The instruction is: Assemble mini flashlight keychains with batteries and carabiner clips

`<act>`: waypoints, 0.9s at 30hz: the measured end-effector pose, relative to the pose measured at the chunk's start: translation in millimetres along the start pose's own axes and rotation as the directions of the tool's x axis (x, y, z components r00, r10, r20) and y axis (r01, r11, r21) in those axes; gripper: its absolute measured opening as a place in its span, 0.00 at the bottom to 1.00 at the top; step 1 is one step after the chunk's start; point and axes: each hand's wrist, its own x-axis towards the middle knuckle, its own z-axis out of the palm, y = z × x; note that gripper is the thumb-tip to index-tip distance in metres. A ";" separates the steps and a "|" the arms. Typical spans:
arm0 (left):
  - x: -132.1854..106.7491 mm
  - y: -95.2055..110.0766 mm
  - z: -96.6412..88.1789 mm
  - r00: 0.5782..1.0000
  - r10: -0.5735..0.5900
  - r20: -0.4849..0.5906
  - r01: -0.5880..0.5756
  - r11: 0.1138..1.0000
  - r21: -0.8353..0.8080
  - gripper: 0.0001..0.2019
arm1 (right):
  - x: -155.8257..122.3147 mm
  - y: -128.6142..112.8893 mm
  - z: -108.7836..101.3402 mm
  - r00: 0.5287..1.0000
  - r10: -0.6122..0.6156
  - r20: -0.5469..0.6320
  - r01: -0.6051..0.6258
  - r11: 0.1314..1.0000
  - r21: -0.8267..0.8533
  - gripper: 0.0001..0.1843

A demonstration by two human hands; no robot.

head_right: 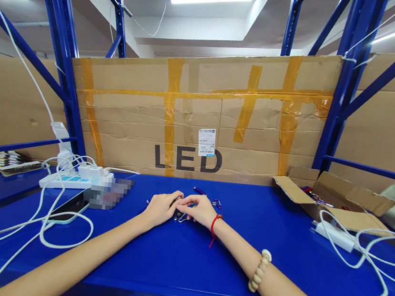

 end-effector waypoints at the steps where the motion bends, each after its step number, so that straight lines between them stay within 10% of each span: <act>1: 0.1 0.0 0.1 1.000 0.001 -0.001 -0.001 1.000 0.000 0.12 | 0.5 1.0 0.2 1.000 0.001 0.002 -0.001 1.000 0.004 0.21; 27: -0.6 2.6 -2.5 1.000 -0.009 -0.007 0.009 1.000 -0.026 0.10 | 0.7 -3.8 -1.3 0.995 -0.099 0.014 0.095 0.983 0.154 0.25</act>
